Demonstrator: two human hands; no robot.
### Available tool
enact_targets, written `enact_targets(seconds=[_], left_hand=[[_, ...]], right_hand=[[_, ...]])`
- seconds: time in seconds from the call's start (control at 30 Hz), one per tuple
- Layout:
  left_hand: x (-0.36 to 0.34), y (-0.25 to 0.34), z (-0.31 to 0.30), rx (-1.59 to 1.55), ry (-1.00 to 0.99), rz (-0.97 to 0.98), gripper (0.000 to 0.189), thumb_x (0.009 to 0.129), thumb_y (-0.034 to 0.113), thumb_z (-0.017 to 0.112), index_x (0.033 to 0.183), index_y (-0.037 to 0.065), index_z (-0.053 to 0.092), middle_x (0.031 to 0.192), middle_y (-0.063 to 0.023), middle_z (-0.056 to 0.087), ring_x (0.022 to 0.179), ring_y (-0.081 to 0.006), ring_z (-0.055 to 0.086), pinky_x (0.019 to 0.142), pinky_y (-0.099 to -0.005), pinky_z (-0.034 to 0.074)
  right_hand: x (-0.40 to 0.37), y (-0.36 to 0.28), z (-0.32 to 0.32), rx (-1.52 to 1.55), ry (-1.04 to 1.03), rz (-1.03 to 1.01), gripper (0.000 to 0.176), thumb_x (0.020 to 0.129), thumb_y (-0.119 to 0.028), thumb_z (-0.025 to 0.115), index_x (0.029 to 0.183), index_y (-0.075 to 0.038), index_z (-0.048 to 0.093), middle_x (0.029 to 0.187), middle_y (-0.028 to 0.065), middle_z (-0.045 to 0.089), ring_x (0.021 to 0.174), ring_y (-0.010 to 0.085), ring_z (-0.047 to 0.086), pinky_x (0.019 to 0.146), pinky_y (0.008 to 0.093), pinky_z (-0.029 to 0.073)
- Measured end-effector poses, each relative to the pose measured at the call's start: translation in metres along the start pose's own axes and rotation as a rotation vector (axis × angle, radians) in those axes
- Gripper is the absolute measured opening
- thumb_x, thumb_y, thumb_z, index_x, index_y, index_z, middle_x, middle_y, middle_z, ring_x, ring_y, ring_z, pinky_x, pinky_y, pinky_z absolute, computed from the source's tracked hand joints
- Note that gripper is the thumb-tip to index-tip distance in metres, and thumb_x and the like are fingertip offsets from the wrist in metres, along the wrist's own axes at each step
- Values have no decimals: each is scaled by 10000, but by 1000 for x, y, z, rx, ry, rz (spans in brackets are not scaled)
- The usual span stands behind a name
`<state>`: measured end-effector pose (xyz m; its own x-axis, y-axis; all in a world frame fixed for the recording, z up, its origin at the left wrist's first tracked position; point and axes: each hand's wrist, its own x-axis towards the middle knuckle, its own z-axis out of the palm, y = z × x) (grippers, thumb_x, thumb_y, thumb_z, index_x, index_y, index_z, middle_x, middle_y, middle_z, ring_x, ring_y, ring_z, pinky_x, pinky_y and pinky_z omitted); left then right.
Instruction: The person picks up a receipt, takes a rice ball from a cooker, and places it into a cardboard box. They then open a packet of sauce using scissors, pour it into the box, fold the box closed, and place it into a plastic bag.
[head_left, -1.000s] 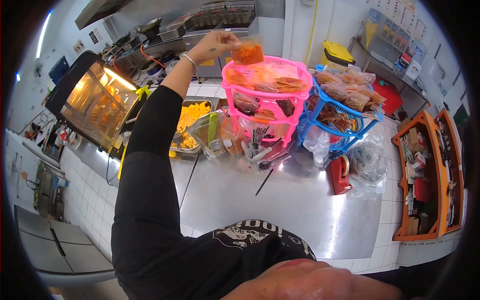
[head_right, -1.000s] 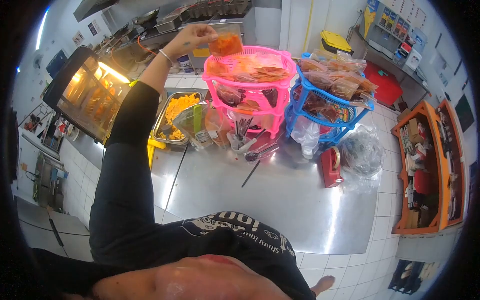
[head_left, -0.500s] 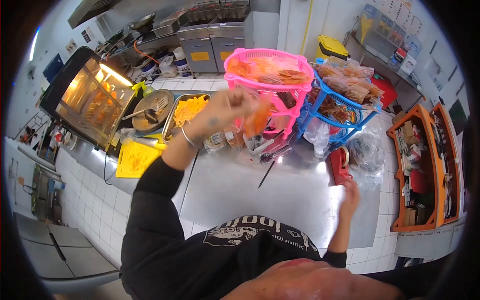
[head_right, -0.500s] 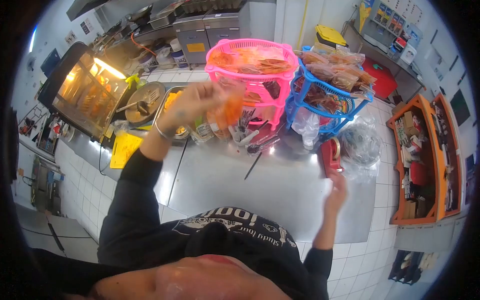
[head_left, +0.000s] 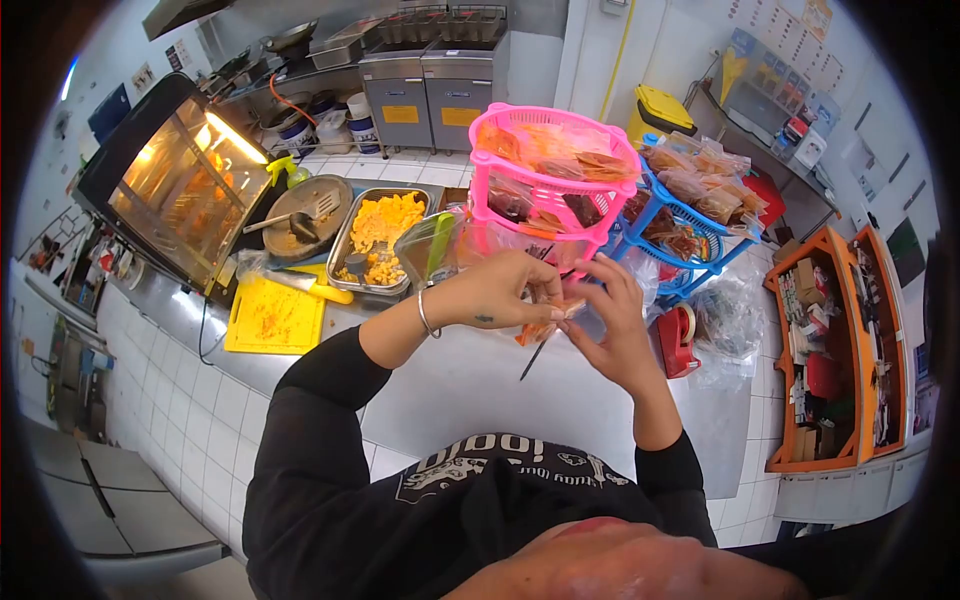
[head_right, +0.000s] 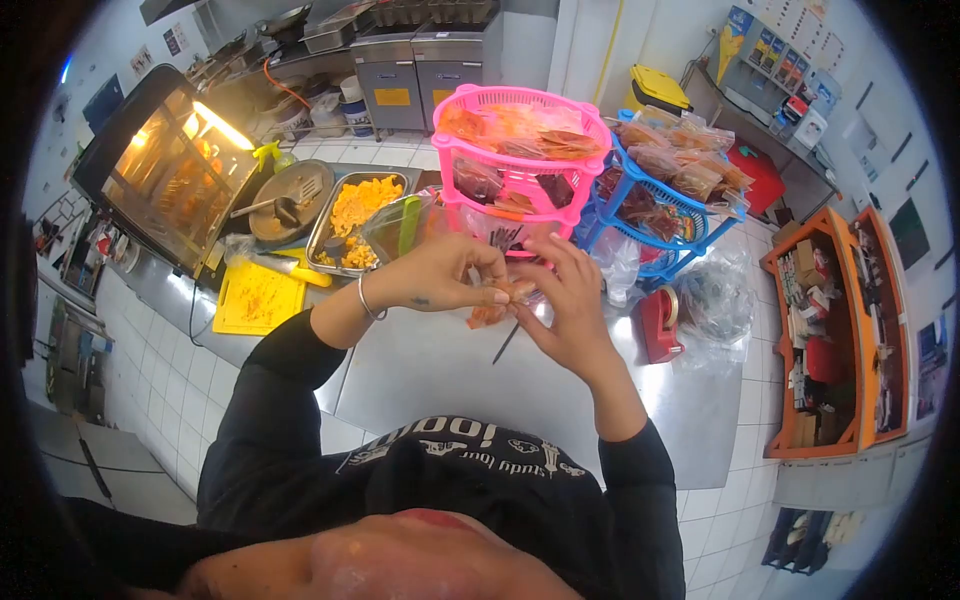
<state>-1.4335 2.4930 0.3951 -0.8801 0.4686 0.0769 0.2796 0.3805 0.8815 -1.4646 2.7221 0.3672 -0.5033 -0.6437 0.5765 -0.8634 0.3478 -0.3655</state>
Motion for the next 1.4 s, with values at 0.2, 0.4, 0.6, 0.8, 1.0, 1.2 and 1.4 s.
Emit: enact_targets(seconds=[0.2,0.4,0.6,0.8,1.0,1.2,1.4], left_hand=[[37,-40,-62,-27,627,-16,313,819,309,732,896,9,691,851,-98,701,814,-169,673,709,-334,525],[78,-93,-132,941,862,-353,482,794,518,682,825,37,698,770,-152,692,775,-319,687,702,-410,535],[91,-78,-129,979,812,-408,295,780,439,687,860,157,726,874,-101,723,833,-308,697,698,-415,531],[83,-57,-128,846,1122,131,236,857,328,679,856,93,696,872,-72,696,829,-203,669,740,-346,501],[6,-9,-113,465,1167,413,184,926,211,649,896,30,656,837,-37,659,772,-109,608,744,-273,477],[-68,-31,-57,-88,1056,131,151,964,150,623,983,1,610,920,-8,623,867,-65,555,814,-209,434],[-104,-42,0,-329,1115,160,98,962,116,618,975,21,605,996,-51,650,925,-89,565,851,-242,444]], right_hand=[[-23,11,16,87,-49,111,132,789,-156,741,882,-103,663,1183,66,579,1287,324,451,1050,483,286],[-81,6,56,289,-103,312,110,803,-159,732,870,-102,667,1169,64,580,1252,312,458,1035,459,300],[-111,25,57,335,-62,450,134,804,-142,750,868,-59,667,1144,86,613,1195,305,526,1038,420,366],[-26,54,-16,283,416,477,184,919,-168,669,1005,-9,638,959,75,644,966,167,591,896,301,436],[123,69,-55,634,582,347,295,934,-245,628,1106,-5,631,1004,58,674,961,175,627,827,324,478],[222,95,17,-216,283,105,249,852,-253,692,999,-53,681,1054,114,685,1018,265,619,906,434,451],[175,49,69,-166,468,-368,229,926,-258,634,1073,-86,673,889,55,649,854,130,603,761,307,464]])
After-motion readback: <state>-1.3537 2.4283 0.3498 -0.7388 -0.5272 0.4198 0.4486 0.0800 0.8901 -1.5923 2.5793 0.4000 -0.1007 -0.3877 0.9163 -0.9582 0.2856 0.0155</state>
